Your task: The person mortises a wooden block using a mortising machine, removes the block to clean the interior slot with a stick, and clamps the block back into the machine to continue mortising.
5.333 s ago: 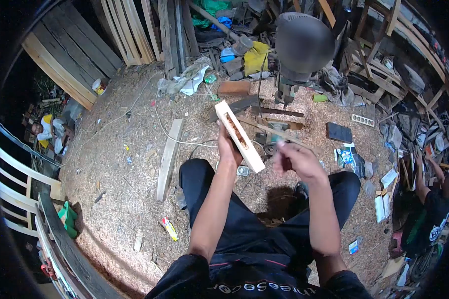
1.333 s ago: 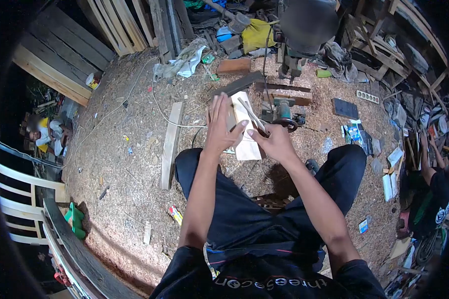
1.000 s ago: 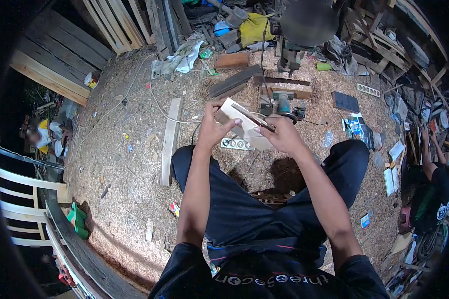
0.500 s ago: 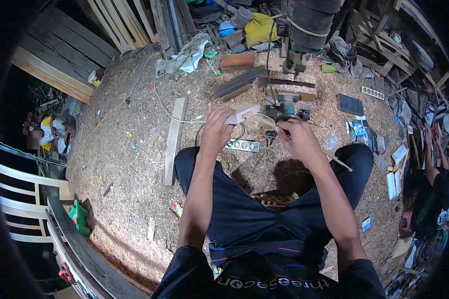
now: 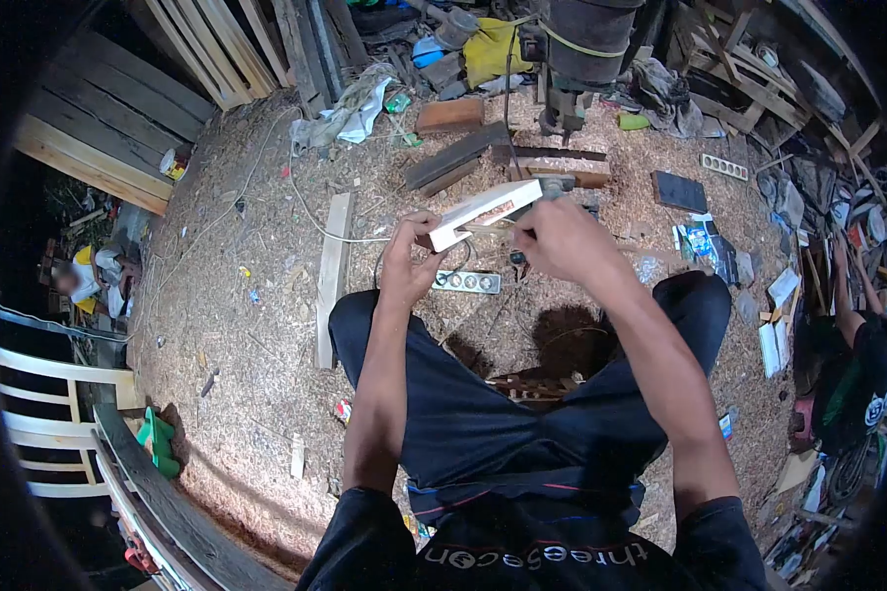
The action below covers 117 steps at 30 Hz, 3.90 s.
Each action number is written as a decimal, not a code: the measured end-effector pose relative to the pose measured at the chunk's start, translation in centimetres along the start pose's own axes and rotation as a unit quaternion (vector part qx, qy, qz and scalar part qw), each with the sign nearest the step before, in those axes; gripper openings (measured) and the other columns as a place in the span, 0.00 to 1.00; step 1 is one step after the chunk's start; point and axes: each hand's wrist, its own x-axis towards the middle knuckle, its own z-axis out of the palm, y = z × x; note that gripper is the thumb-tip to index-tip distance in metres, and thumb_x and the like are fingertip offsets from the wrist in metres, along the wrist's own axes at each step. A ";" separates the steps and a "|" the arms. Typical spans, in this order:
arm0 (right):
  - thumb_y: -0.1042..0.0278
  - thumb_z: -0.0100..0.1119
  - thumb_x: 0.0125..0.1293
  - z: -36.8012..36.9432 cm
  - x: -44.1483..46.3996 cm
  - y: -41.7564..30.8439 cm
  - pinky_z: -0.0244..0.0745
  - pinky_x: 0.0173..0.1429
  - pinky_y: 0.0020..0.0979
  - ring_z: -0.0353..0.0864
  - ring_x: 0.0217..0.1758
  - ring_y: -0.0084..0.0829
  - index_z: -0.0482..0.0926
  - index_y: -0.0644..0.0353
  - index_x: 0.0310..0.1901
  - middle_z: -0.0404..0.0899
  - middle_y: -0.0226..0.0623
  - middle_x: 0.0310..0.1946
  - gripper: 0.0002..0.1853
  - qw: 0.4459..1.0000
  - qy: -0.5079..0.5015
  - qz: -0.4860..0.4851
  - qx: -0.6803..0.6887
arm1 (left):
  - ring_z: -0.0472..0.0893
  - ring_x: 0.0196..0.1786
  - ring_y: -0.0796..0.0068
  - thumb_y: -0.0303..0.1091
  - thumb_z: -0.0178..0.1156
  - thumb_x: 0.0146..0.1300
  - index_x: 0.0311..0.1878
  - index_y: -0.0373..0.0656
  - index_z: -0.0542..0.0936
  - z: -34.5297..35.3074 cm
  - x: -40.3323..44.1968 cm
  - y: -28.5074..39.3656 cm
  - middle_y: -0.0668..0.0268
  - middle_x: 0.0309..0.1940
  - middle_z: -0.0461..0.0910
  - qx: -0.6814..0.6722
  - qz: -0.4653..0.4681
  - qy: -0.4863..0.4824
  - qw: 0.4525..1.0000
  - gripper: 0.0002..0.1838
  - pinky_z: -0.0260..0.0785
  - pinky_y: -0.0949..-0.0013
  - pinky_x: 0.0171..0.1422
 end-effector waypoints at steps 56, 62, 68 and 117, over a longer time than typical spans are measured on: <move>0.64 0.60 0.60 -2.0 -1.2 -1.3 0.80 0.49 0.49 0.84 0.40 0.53 0.85 0.64 0.36 0.83 0.54 0.36 0.12 0.997 0.006 0.070 -0.041 | 0.78 0.55 0.70 0.13 0.70 0.49 0.43 0.41 0.69 2.6 0.0 -0.9 0.58 0.53 0.74 -0.156 -0.049 -0.055 0.985 0.23 0.71 0.65 0.63; 0.66 0.57 0.60 -3.9 -1.7 -0.7 0.80 0.47 0.50 0.85 0.37 0.53 0.84 0.65 0.33 0.83 0.54 0.31 0.11 0.993 0.044 0.075 -0.083 | 0.77 0.56 0.70 0.14 0.71 0.49 0.42 0.43 0.68 2.7 0.1 -1.0 0.59 0.52 0.74 -0.210 -0.084 -0.021 0.974 0.24 0.70 0.66 0.64; 0.68 0.56 0.60 -2.1 -1.6 -2.6 0.80 0.47 0.48 0.85 0.39 0.52 0.84 0.67 0.35 0.83 0.54 0.33 0.11 0.996 0.011 0.052 -0.067 | 0.77 0.56 0.70 0.13 0.71 0.50 0.42 0.42 0.68 2.8 0.1 -0.2 0.59 0.53 0.74 -0.195 -0.071 -0.028 0.978 0.23 0.70 0.65 0.65; 0.69 0.56 0.61 0.8 -0.5 1.7 0.82 0.48 0.45 0.86 0.42 0.51 0.83 0.67 0.42 0.84 0.54 0.39 0.12 0.983 0.026 0.158 -0.090 | 0.81 0.47 0.64 0.19 0.72 0.46 0.39 0.39 0.75 4.7 1.0 1.4 0.60 0.44 0.80 0.028 0.022 -0.040 0.999 0.19 0.73 0.67 0.52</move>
